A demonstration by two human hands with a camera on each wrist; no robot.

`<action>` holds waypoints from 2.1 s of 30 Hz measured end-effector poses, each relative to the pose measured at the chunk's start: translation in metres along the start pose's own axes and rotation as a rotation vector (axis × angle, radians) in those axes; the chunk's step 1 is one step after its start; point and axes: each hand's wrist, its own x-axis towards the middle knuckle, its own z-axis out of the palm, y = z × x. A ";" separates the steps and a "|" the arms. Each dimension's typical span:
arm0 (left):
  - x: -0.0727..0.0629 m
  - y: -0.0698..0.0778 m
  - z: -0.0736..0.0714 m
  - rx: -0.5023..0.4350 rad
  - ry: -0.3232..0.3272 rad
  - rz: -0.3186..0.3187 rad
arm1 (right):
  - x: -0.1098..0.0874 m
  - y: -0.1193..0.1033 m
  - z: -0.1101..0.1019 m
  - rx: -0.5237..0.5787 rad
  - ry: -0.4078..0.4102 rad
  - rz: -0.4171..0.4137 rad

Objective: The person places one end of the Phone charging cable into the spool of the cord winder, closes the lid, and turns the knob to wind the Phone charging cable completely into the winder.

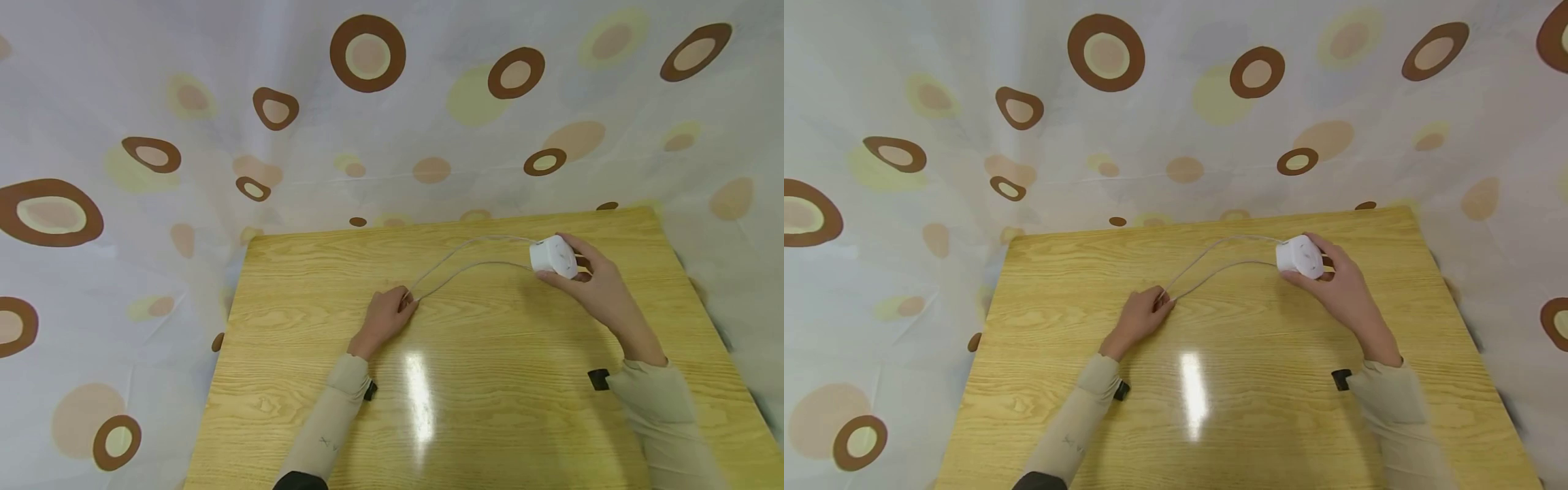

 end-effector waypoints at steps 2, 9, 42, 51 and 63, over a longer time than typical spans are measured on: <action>-0.004 -0.001 -0.002 -0.014 -0.018 -0.007 | 0.001 0.001 -0.004 0.003 0.008 0.002; -0.019 -0.002 -0.010 -0.062 -0.056 -0.046 | 0.003 0.003 -0.015 -0.013 0.029 0.036; -0.072 -0.039 -0.039 -0.701 -0.188 -0.202 | 0.025 0.037 -0.048 -0.103 -0.149 0.123; -0.079 -0.048 -0.042 -0.774 -0.148 -0.230 | 0.027 0.041 -0.049 -0.108 -0.243 0.169; -0.080 -0.052 -0.046 -0.778 -0.170 -0.245 | 0.031 0.045 -0.048 -0.110 -0.280 0.201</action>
